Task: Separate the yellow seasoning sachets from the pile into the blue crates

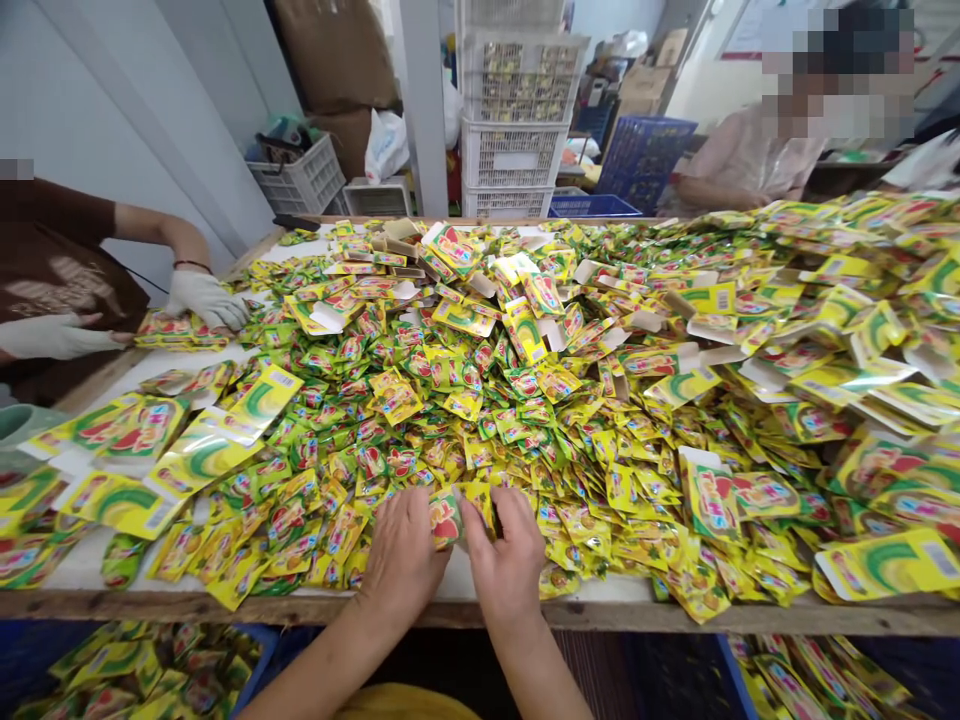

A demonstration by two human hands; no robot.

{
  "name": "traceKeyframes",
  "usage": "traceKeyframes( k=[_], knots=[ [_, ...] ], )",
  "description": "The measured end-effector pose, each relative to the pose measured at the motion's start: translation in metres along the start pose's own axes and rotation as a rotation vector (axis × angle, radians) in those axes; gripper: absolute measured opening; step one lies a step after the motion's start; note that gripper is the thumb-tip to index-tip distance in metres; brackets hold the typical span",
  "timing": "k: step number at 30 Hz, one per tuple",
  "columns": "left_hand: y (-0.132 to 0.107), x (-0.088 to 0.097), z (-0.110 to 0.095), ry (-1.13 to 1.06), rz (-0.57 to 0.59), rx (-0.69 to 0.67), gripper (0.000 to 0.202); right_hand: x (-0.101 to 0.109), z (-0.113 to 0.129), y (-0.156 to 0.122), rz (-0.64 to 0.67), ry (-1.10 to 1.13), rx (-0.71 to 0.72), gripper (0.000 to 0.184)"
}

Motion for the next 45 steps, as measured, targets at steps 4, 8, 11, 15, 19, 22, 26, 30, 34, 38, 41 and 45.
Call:
traceKeyframes(
  k=[4, 8, 11, 15, 19, 22, 26, 30, 34, 38, 41, 45],
  knots=[
    [0.000, -0.003, -0.002, -0.002, -0.019, 0.004, 0.006, -0.008, -0.022, 0.008, 0.224, -0.032, -0.132, 0.025],
    [-0.010, -0.016, -0.006, -0.269, 0.056, 0.039, 0.047, -0.008, -0.035, 0.022, 0.405, -0.128, -0.177, 0.018],
    [-0.017, -0.031, -0.003, -0.562, 0.179, 0.121, 0.040, -0.013, -0.026, 0.023, 0.539, -0.203, -0.070, 0.015],
    [-0.021, -0.035, 0.003, -0.739, 0.183, 0.164, 0.026, -0.018, -0.009, 0.017, 0.554, -0.324, 0.004, 0.026],
    [-0.024, -0.034, 0.006, -0.766, 0.164, 0.169, 0.025, -0.020, 0.003, 0.016, 0.535, -0.431, 0.096, 0.020],
    [-0.022, -0.030, 0.006, -0.791, 0.232, 0.133, 0.026, -0.023, -0.003, 0.015, 0.656, -0.392, 0.071, 0.017],
    [-0.018, -0.020, 0.002, -1.001, 0.363, 0.105, 0.021, -0.026, -0.004, 0.010, 0.776, -0.300, 0.052, 0.021],
    [-0.018, -0.012, 0.007, -1.049, 0.299, 0.191, 0.015, -0.029, 0.010, 0.004, 0.771, -0.307, 0.061, 0.023],
    [-0.023, -0.012, 0.018, -0.909, 0.185, 0.281, 0.009, -0.031, 0.020, -0.006, 0.720, -0.275, 0.068, 0.027],
    [-0.025, -0.005, 0.022, -0.966, 0.170, 0.305, 0.007, -0.032, 0.024, -0.013, 0.626, -0.170, 0.153, 0.021],
    [-0.024, 0.001, 0.018, -1.057, 0.257, 0.286, 0.008, -0.036, 0.029, -0.013, 0.595, -0.213, 0.256, 0.020],
    [-0.026, 0.003, 0.023, -1.088, 0.317, 0.294, 0.017, -0.047, 0.032, -0.015, 0.763, -0.265, 0.271, 0.026]
  ],
)
Point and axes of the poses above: each hand's wrist, its own y-axis towards the middle knuckle, its own x-axis out of the back of the hand, z = x × y, the point moved 7 cm from there along y, towards the middle knuckle, and after that the axes turned 14 degrees about y, right-handed, at the moved point
